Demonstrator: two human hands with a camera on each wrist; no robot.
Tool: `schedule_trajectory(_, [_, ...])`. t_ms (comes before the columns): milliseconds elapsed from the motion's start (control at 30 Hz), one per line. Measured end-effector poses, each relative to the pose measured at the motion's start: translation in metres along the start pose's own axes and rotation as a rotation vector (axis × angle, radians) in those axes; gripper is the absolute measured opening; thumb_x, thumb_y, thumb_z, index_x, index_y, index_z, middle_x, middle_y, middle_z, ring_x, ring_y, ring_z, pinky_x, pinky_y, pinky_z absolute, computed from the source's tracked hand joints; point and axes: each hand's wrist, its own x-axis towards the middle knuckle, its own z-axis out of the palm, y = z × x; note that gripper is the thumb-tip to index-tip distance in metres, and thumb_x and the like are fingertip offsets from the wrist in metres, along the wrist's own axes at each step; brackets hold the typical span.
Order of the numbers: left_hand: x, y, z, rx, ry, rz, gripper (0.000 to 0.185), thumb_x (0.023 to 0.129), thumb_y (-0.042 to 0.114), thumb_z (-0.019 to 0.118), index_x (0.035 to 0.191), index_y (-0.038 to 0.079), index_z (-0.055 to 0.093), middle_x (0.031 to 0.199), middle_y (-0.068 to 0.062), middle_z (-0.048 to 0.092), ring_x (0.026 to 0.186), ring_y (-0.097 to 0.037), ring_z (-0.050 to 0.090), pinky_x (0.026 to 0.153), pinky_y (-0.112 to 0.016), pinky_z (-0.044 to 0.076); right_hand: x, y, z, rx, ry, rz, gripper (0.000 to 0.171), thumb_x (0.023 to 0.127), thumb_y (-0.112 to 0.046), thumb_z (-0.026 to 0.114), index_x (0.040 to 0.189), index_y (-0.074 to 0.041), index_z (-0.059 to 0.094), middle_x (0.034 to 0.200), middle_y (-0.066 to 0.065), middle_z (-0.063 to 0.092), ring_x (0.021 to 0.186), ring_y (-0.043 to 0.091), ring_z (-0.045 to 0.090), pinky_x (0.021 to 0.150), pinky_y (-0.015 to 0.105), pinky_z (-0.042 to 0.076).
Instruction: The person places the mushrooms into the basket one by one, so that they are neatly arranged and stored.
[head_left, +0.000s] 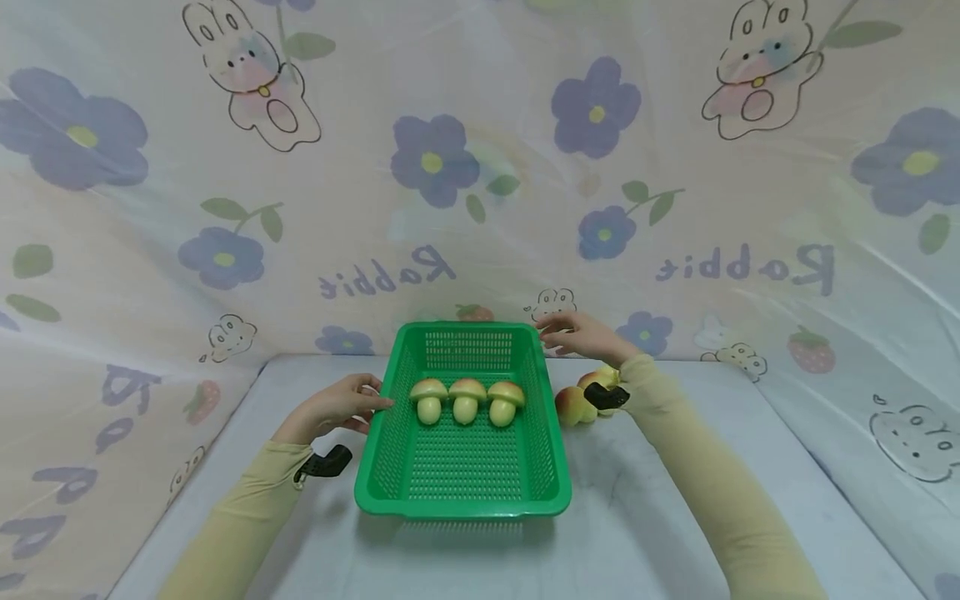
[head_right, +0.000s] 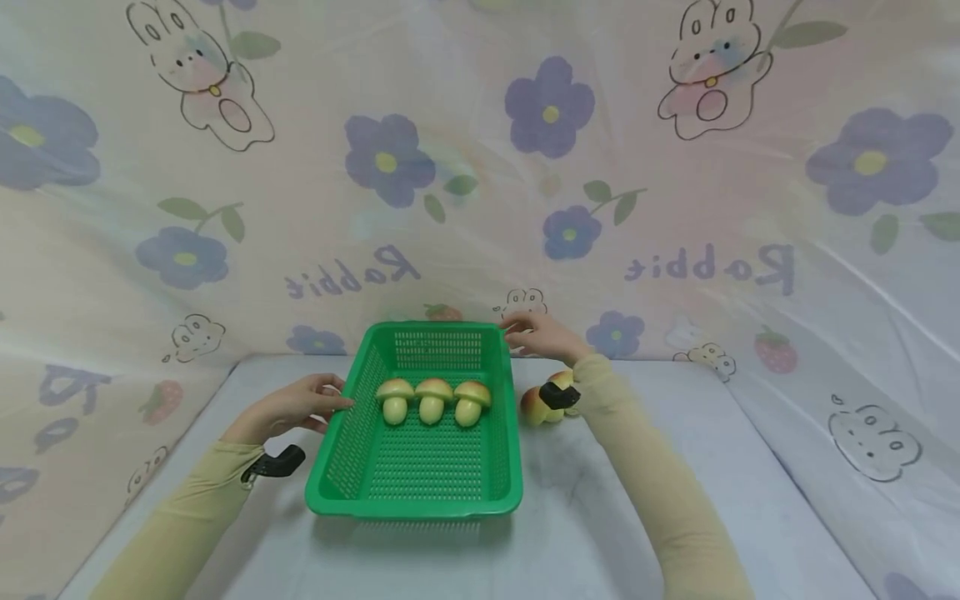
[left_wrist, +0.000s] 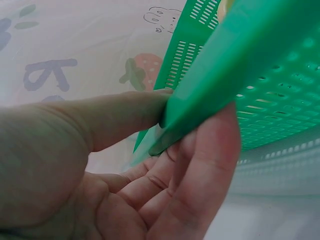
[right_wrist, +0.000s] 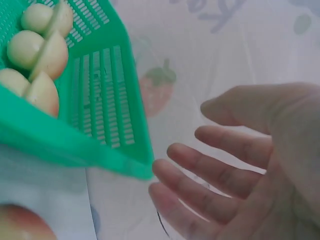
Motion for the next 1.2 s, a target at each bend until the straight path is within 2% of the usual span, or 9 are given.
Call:
schedule_trajectory(133, [-0.001, 0.001, -0.001, 0.003, 0.0, 0.005, 0.051, 0.093, 0.019, 0.065, 0.13, -0.003, 0.036, 0.115, -0.019, 0.052, 0.071, -0.019, 0.056, 0.063, -0.036, 0.056, -0.008, 0.008, -0.012, -0.029, 0.062, -0.008, 0.037, 0.1, -0.013, 0.051, 0.133, 0.003, 0.048, 0.125, 0.026, 0.053, 0.11, 0.036, 0.056, 0.09, 0.045, 0.05])
schedule_trajectory(233, [-0.002, 0.001, -0.001, 0.007, -0.004, 0.01, 0.052, 0.094, 0.02, 0.065, 0.13, -0.003, 0.036, 0.113, -0.018, 0.053, 0.071, -0.019, 0.057, 0.063, -0.035, 0.056, -0.015, 0.016, -0.022, -0.024, 0.096, 0.002, 0.036, 0.101, -0.013, 0.051, 0.131, 0.004, 0.049, 0.124, 0.026, 0.054, 0.108, 0.039, 0.057, 0.09, 0.048, 0.05])
schedule_trajectory(533, [-0.002, 0.001, -0.002, 0.009, -0.005, 0.001, 0.049, 0.094, 0.02, 0.064, 0.128, -0.003, 0.037, 0.105, -0.015, 0.056, 0.071, -0.019, 0.058, 0.064, -0.036, 0.056, -0.038, 0.045, -0.047, 0.009, 0.128, 0.096, 0.041, 0.102, -0.014, 0.047, 0.134, 0.011, 0.04, 0.129, 0.034, 0.047, 0.114, 0.046, 0.051, 0.097, 0.053, 0.043])
schedule_trajectory(667, [-0.002, 0.0, -0.001, 0.008, -0.003, -0.005, 0.05, 0.094, 0.02, 0.064, 0.129, -0.003, 0.037, 0.108, -0.016, 0.055, 0.071, -0.019, 0.058, 0.065, -0.038, 0.056, -0.047, 0.064, -0.056, 0.009, 0.143, 0.125, 0.042, 0.102, -0.013, 0.046, 0.134, 0.013, 0.038, 0.129, 0.035, 0.046, 0.116, 0.047, 0.049, 0.097, 0.053, 0.043])
schedule_trajectory(800, [-0.001, 0.0, 0.0, 0.005, -0.003, -0.007, 0.049, 0.094, 0.02, 0.064, 0.128, -0.003, 0.038, 0.108, -0.017, 0.056, 0.071, -0.019, 0.059, 0.063, -0.036, 0.056, -0.056, 0.08, -0.062, 0.007, 0.163, 0.15, 0.043, 0.103, -0.013, 0.043, 0.137, 0.012, 0.036, 0.132, 0.036, 0.043, 0.118, 0.048, 0.047, 0.098, 0.054, 0.042])
schedule_trajectory(933, [0.001, 0.001, -0.001, 0.0, -0.014, -0.003, 0.043, 0.094, 0.018, 0.063, 0.124, -0.003, 0.039, 0.097, -0.015, 0.059, 0.07, -0.019, 0.061, 0.061, -0.032, 0.056, -0.062, 0.09, -0.066, -0.031, 0.197, 0.155, 0.043, 0.103, -0.014, 0.044, 0.136, 0.013, 0.038, 0.131, 0.036, 0.044, 0.115, 0.047, 0.049, 0.095, 0.053, 0.044])
schedule_trajectory(1067, [0.002, 0.001, -0.002, -0.004, -0.018, -0.001, 0.041, 0.094, 0.017, 0.063, 0.122, -0.003, 0.04, 0.094, -0.014, 0.059, 0.07, -0.02, 0.062, 0.061, -0.032, 0.056, -0.068, 0.102, -0.067, -0.053, 0.224, 0.172, 0.043, 0.102, -0.014, 0.045, 0.135, 0.014, 0.038, 0.132, 0.037, 0.042, 0.116, 0.047, 0.048, 0.094, 0.053, 0.045])
schedule_trajectory(1200, [0.001, 0.0, -0.001, -0.001, -0.018, -0.004, 0.043, 0.094, 0.019, 0.064, 0.123, -0.003, 0.041, 0.094, -0.014, 0.059, 0.07, -0.02, 0.062, 0.063, -0.035, 0.057, -0.074, 0.115, -0.069, -0.045, 0.225, 0.227, 0.046, 0.103, -0.018, 0.043, 0.137, 0.013, 0.036, 0.136, 0.037, 0.038, 0.121, 0.049, 0.043, 0.097, 0.054, 0.042])
